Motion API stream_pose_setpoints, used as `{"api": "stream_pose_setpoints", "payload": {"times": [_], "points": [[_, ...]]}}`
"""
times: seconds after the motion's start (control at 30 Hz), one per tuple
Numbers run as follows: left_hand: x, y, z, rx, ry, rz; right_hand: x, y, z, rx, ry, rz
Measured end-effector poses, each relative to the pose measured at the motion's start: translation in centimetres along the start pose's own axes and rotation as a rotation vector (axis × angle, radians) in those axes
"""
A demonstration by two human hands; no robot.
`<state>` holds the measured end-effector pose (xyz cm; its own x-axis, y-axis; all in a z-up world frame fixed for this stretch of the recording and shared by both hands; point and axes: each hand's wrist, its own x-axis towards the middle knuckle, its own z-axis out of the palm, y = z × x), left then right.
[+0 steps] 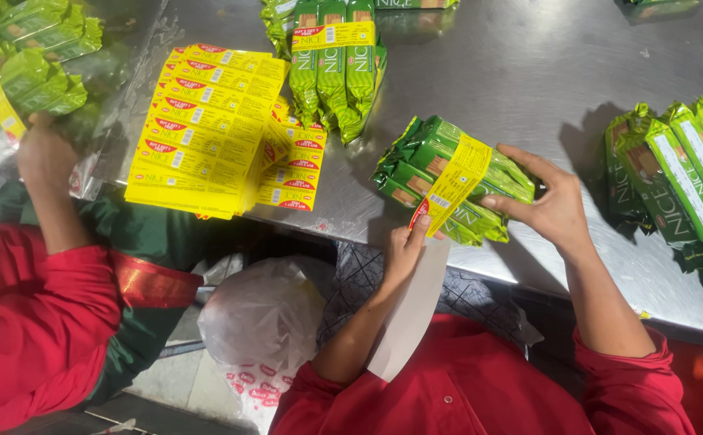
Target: The person organizes stacks of green biscuit packets on a table and applies yellow adhesive labels around them by hand.
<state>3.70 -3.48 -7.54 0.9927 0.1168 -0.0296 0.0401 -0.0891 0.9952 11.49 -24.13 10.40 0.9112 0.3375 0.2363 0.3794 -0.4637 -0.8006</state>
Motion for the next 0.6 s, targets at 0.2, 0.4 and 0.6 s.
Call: {"api": "stream_pose_setpoints", "payload": {"times": [0.2,0.4,0.6], "points": [[-0.4,-4.0,-1.6,-0.305,0.083,-0.031,-0.3,0.5,-0.9,0.331,0.027,0.110],[0.4,-4.4,-0.5,-0.503,-0.020,-0.064,-0.9,5.1,0.2,0.599,-0.035,0.167],[0.1,-0.9,-2.6,-0.432,-0.040,0.217,0.4,4.8,4.9,0.980,-0.010,0.490]]}}
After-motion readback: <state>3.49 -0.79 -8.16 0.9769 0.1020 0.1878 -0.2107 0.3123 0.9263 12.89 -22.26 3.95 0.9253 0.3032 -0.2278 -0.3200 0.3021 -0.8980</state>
